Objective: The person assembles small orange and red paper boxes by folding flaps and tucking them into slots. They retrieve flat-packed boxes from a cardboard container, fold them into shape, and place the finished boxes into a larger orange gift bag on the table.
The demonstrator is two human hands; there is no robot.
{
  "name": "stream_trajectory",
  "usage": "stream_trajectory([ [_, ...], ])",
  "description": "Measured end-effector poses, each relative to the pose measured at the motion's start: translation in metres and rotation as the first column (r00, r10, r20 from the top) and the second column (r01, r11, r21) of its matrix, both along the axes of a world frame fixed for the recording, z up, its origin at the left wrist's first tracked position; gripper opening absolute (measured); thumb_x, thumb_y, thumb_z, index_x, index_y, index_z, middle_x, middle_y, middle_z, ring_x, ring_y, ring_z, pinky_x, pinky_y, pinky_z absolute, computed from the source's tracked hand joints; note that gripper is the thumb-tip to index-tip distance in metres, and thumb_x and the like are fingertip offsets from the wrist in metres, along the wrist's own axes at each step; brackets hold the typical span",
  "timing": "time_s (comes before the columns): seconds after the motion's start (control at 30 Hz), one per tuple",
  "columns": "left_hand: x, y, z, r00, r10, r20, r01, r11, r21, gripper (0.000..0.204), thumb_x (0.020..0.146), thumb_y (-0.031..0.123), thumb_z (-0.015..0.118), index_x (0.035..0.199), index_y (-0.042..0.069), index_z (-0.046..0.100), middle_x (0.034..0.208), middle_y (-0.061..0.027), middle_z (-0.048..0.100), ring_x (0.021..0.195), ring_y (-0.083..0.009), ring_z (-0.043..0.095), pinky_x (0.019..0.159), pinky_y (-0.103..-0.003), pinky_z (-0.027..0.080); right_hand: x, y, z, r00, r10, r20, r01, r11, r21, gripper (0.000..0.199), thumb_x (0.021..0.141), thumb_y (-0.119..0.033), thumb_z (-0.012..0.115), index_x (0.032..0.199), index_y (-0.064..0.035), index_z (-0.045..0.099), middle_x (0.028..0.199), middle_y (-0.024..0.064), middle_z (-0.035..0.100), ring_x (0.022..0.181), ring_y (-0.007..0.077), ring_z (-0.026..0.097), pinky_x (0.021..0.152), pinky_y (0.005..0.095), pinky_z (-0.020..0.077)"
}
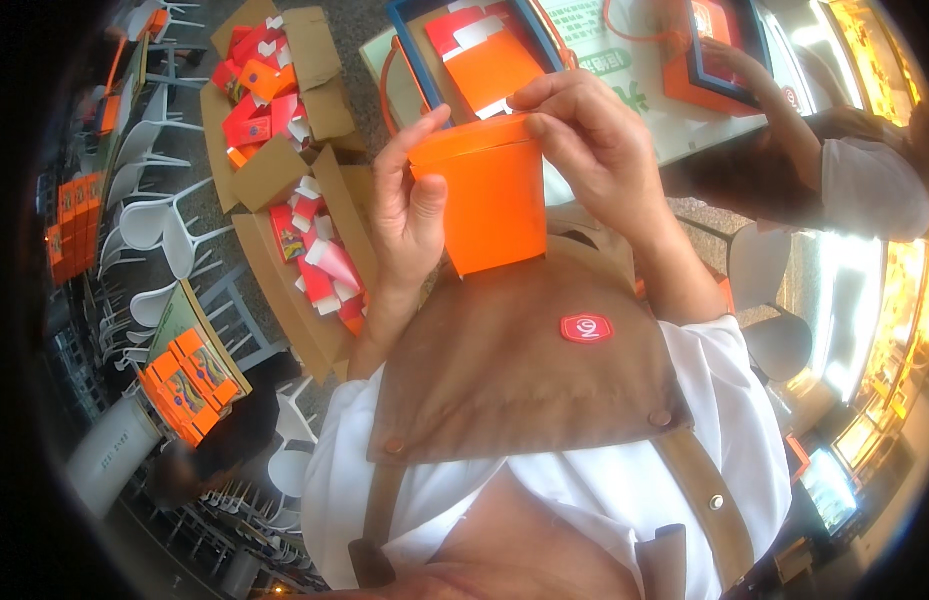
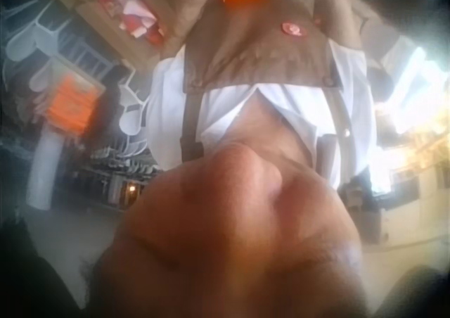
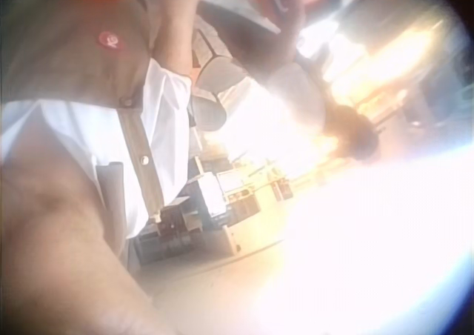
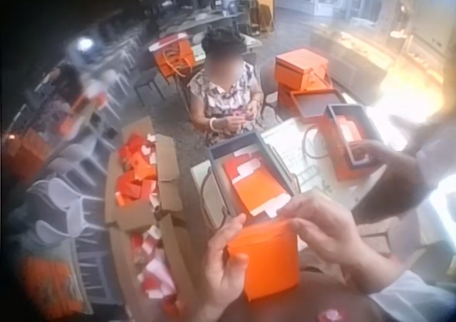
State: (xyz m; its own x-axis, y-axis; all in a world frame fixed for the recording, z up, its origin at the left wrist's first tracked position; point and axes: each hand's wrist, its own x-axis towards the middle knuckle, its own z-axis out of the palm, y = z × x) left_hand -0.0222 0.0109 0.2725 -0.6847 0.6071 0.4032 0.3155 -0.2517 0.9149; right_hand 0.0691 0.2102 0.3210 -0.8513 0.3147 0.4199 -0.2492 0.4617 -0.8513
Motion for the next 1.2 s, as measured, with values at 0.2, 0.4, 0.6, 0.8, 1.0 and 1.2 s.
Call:
stream_trajectory([
  [0.2, 0.002, 0.002, 0.006, 1.000, 0.005, 0.021, -0.006, 1.000, 0.019, 0.047, 0.103, 0.028, 0.056, 0.140, 0.002, 0.046, 0.141, -0.0162, 0.052, 0.128, -0.0257, 0.054, 0.106, -0.037, 0.044, 0.001, -0.002, 0.002, 1.000, -0.011, 0.004, 0.011, 1.000, -0.004, 0.006, 0.090, 0.002, 0.063, 0.085, 0.0031, 0.059, 0.099, 0.0113, 0.067, 0.085, 0.0193, 0.063, 0.073, 0.0290, 0.0506],
  [0.4, 0.007, 0.005, 0.010, 0.998, 0.034, 0.060, -0.035, 0.999, 0.009, 0.047, 0.105, 0.035, 0.050, 0.140, 0.004, 0.045, 0.140, -0.0190, 0.054, 0.122, -0.0215, 0.056, 0.103, -0.034, 0.046, 0.001, -0.004, 0.001, 0.999, -0.045, -0.020, 0.046, 0.999, 0.017, 0.008, 0.089, 0.002, 0.064, 0.084, 0.0027, 0.058, 0.099, 0.0113, 0.068, 0.084, 0.0194, 0.063, 0.071, 0.0284, 0.0503],
  [0.6, 0.006, 0.004, 0.007, 0.997, 0.061, 0.043, -0.062, 0.998, 0.016, 0.041, 0.107, 0.031, 0.046, 0.135, 0.002, 0.051, 0.137, -0.0149, 0.057, 0.124, -0.0220, 0.056, 0.105, -0.035, 0.044, 0.003, -0.002, 0.006, 0.999, -0.013, -0.036, 0.017, 0.995, 0.100, 0.007, 0.089, 0.004, 0.064, 0.085, 0.0026, 0.058, 0.100, 0.0117, 0.068, 0.084, 0.0196, 0.064, 0.070, 0.0289, 0.0516],
  [0.8, 0.008, 0.005, 0.016, 0.945, 0.023, 0.327, -0.044, 0.997, 0.056, 0.029, 0.106, 0.020, 0.045, 0.125, 0.001, 0.057, 0.130, -0.0135, 0.061, 0.119, -0.0198, 0.058, 0.104, -0.033, 0.044, 0.004, -0.001, 0.005, 0.999, -0.001, -0.042, 0.006, 0.991, 0.134, 0.007, 0.088, 0.005, 0.064, 0.086, 0.0028, 0.058, 0.101, 0.0121, 0.067, 0.086, 0.0209, 0.065, 0.073, 0.0291, 0.0530],
  [1.0, 0.004, 0.006, 0.025, 0.877, -0.035, 0.480, 0.004, 0.998, 0.067, 0.026, 0.105, 0.015, 0.043, 0.121, 0.000, 0.058, 0.123, -0.0133, 0.064, 0.114, -0.0185, 0.059, 0.101, -0.033, 0.046, 0.003, 0.000, 0.007, 0.999, 0.005, -0.042, 0.000, 0.993, 0.121, 0.007, 0.088, 0.005, 0.063, 0.085, 0.0031, 0.058, 0.101, 0.0122, 0.067, 0.087, 0.0211, 0.065, 0.075, 0.0288, 0.0533],
  [1.2, 0.007, 0.007, 0.028, 0.867, -0.038, 0.497, 0.012, 0.998, 0.054, 0.027, 0.105, 0.014, 0.042, 0.121, 0.000, 0.059, 0.123, -0.0129, 0.064, 0.114, -0.0184, 0.059, 0.100, -0.033, 0.046, 0.011, -0.005, 0.005, 1.000, 0.029, -0.003, -0.029, 0.997, -0.072, 0.005, 0.089, 0.003, 0.062, 0.085, 0.0038, 0.058, 0.104, 0.0112, 0.066, 0.090, 0.0172, 0.063, 0.077, 0.0279, 0.0510],
])
